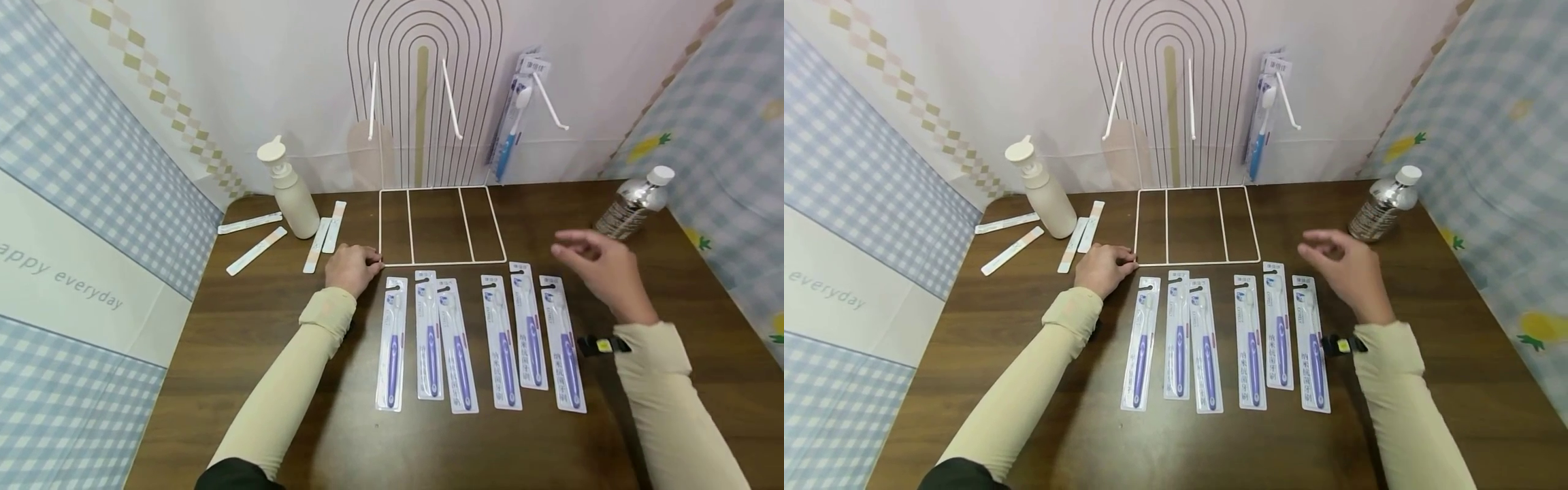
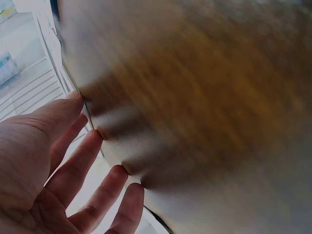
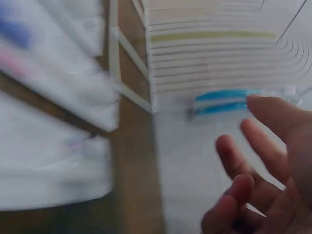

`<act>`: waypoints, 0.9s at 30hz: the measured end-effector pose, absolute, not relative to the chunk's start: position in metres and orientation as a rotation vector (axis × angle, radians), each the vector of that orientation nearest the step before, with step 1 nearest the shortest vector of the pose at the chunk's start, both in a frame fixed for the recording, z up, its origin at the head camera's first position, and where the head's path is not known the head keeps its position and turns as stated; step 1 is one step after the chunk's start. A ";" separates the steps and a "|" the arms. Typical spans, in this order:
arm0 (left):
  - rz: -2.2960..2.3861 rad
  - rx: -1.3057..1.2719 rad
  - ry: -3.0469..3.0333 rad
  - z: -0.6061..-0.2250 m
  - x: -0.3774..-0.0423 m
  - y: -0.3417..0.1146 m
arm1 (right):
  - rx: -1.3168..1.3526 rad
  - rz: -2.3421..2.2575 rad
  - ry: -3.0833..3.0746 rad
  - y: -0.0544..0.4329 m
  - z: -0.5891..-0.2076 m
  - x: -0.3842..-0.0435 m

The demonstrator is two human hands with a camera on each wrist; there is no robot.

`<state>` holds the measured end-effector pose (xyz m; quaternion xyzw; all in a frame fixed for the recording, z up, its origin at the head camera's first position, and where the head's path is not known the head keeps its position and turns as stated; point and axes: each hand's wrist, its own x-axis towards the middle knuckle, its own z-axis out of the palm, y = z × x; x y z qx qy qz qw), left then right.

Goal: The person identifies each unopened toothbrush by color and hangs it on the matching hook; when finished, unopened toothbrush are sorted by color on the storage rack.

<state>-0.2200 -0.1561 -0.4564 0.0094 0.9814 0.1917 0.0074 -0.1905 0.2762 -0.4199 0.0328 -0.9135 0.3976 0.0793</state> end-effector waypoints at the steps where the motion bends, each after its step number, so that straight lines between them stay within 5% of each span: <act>1: 0.601 0.030 3.063 -0.456 -0.220 -0.156 | 0.087 1.168 -2.800 0.282 -0.426 -0.183; 8: 0.622 0.031 3.053 -0.458 -0.223 -0.158 | 0.079 1.141 -3.043 0.309 -0.454 -0.151; 27: 0.659 0.024 3.056 -0.459 -0.221 -0.155 | 0.038 1.338 -3.032 0.306 -0.479 -0.141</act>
